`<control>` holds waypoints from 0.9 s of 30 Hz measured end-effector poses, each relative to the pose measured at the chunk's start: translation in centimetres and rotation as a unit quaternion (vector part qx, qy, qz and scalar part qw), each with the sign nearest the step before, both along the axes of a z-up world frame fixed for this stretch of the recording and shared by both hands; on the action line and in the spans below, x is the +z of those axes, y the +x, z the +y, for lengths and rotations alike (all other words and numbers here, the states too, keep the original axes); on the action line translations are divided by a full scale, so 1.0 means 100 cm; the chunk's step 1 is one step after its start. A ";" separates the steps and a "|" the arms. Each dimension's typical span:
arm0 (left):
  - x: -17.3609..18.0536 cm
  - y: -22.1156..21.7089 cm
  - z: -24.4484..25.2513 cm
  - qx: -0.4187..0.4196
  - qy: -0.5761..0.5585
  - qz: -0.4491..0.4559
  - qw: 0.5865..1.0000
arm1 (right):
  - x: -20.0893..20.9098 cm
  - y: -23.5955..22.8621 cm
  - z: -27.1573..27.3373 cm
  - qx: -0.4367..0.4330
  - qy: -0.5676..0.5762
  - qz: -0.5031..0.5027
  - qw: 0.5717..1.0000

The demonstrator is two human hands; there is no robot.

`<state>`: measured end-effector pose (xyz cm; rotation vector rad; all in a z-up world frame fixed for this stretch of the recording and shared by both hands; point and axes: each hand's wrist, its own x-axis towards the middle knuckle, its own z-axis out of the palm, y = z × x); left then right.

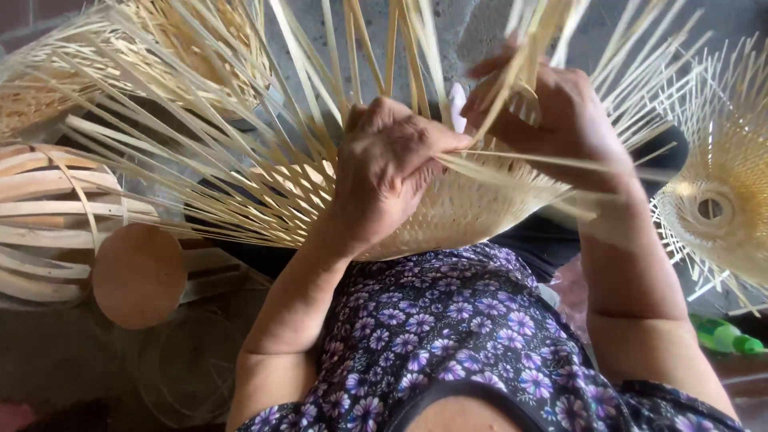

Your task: Weaving a radial bamboo frame by hand using thin bamboo splints.

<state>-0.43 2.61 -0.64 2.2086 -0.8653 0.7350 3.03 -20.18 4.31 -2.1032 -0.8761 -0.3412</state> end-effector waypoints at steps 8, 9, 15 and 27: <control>0.017 -0.009 -0.013 -0.012 0.047 -0.055 0.997 | -0.118 0.062 -0.029 0.123 0.056 0.291 0.947; 0.014 -0.006 -0.010 -0.010 0.047 -0.053 0.997 | -0.103 0.050 -0.025 0.124 0.055 0.293 0.946; 0.014 0.006 -0.001 -0.058 -0.164 0.162 0.971 | -0.054 0.025 -0.005 0.017 0.072 -0.119 0.990; 0.013 -0.008 -0.001 -0.054 -0.057 0.103 0.992 | -0.025 0.003 0.000 -0.086 0.021 0.061 0.994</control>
